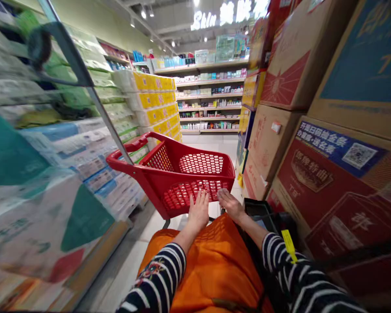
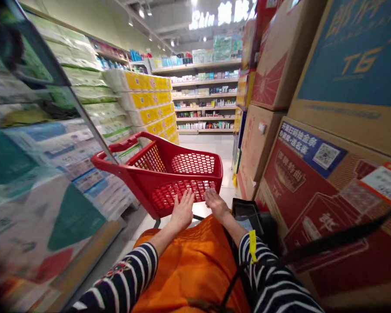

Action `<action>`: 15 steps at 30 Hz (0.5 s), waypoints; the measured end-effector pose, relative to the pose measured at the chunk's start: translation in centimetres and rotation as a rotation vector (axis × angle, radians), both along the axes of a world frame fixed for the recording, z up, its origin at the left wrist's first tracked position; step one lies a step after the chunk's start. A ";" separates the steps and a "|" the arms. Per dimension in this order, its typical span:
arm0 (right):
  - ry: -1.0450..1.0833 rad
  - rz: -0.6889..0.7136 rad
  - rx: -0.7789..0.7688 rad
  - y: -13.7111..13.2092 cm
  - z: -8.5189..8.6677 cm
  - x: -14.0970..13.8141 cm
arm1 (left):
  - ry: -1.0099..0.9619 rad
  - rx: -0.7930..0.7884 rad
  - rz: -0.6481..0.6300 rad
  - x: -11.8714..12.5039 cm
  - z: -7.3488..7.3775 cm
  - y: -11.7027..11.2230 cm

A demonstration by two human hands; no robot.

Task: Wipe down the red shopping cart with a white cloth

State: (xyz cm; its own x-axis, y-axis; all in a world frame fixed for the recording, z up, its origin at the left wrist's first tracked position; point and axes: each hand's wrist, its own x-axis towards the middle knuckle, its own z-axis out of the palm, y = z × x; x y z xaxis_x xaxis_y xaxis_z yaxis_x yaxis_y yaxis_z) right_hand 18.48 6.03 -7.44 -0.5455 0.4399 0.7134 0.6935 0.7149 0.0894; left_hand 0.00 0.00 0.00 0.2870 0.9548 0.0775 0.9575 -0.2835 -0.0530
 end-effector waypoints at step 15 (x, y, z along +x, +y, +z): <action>-0.023 -0.077 -0.160 1.0 -2.3 -2.1 | -0.031 0.027 0.017 -0.8 0.5 0.2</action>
State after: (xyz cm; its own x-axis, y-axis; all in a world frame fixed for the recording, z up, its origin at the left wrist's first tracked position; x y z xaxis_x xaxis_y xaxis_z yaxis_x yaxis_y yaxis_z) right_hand 16.37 7.07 -9.71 -0.5212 0.5878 0.6187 0.7456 0.6663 -0.0049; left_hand -0.78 0.16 0.52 0.2677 0.9569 0.1122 0.9635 -0.2660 -0.0306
